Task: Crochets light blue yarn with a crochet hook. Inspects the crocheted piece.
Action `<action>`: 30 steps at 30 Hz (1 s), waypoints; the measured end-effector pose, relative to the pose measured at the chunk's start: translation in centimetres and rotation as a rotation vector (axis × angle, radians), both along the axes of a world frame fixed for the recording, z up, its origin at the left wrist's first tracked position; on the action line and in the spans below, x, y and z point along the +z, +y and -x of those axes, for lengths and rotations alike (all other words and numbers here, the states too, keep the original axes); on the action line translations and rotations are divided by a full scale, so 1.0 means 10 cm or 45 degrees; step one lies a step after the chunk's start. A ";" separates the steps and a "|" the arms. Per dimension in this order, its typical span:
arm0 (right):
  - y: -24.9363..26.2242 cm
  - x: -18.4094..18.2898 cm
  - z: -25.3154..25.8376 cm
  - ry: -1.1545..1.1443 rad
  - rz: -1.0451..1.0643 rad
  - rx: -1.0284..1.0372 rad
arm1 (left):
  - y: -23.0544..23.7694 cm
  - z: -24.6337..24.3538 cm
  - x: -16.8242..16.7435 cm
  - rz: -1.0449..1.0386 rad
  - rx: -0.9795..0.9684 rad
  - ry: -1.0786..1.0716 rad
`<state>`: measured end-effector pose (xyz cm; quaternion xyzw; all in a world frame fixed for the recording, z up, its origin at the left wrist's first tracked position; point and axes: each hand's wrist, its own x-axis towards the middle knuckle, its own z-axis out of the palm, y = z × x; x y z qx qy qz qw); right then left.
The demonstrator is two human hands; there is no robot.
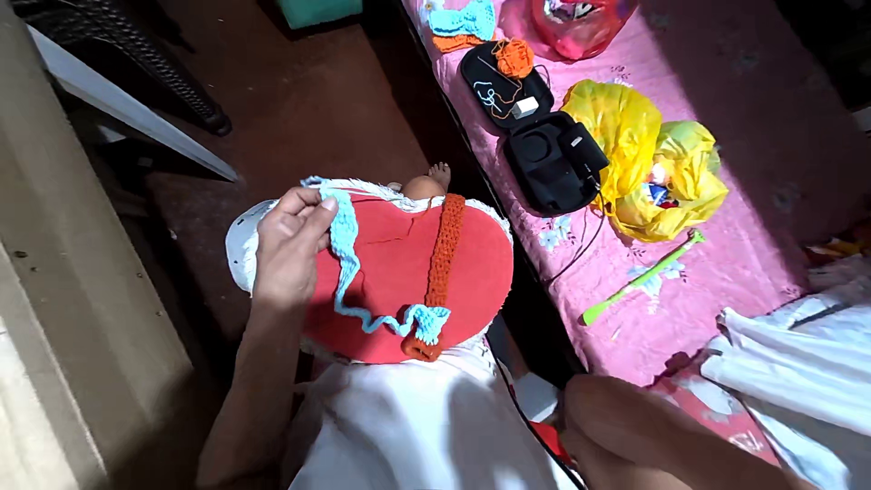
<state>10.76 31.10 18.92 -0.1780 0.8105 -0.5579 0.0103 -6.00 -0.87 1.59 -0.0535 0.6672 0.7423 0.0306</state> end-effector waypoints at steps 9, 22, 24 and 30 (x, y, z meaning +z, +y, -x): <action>-0.27 0.24 0.25 -1.095 -0.321 -0.138 | 0.24 0.90 0.55 -0.066 -0.172 0.338; -0.18 0.32 0.19 -1.168 -0.293 0.403 | 0.23 0.12 0.70 1.380 -1.057 0.391; -0.22 0.34 0.26 -1.318 -0.383 0.348 | 0.24 -0.09 0.50 1.344 -1.346 0.275; -0.22 0.03 0.63 -1.070 -0.681 0.317 | 0.82 -0.32 0.43 1.457 -1.512 -0.121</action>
